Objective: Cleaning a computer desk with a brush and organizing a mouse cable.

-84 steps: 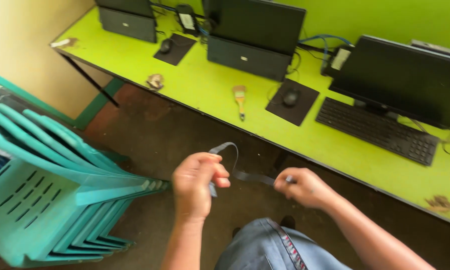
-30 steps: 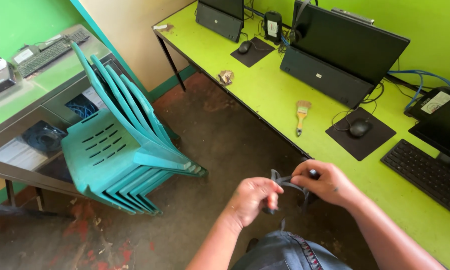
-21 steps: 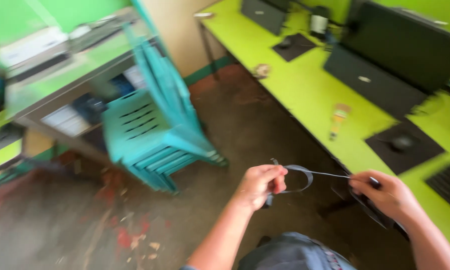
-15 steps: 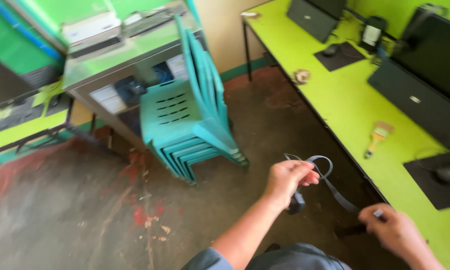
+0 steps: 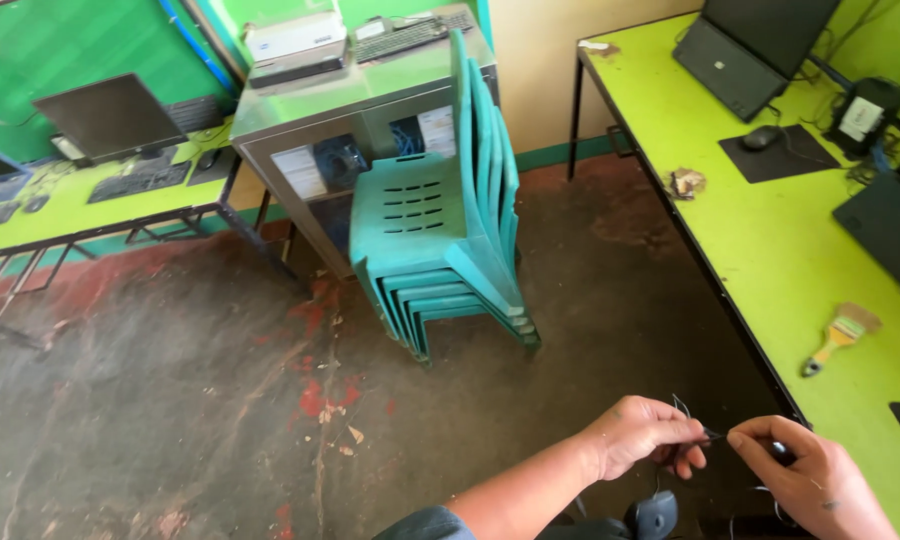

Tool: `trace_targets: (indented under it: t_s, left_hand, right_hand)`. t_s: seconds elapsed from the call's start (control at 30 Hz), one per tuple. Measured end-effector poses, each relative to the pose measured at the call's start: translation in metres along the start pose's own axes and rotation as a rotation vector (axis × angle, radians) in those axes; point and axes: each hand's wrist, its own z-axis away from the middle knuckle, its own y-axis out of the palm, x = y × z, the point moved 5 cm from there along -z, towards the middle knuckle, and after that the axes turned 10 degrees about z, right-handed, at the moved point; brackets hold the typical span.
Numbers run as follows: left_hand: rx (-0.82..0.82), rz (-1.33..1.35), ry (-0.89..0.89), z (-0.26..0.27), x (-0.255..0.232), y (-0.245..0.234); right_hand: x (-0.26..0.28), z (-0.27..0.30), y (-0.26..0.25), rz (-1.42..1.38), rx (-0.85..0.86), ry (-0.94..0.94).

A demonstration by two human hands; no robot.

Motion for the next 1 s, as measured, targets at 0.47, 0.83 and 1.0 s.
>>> trace_targets:
  t_s: [0.47,0.83,1.0]
  left_hand:
    - [-0.01,0.215,-0.043,-0.013,-0.023,-0.042]
    - [-0.26,-0.212,0.454,-0.026,-0.026,-0.016]
    - [-0.077,-0.49,0.305,-0.018,-0.003,0.016]
  right_hand:
    - [-0.122,-0.052,0.022,-0.274,-0.361,-0.34]
    - [-0.068,-0.02,0.073,0.074,0.073,-0.194]
    - [-0.03,-0.016,0.049,-0.113,0.037,-0.157]
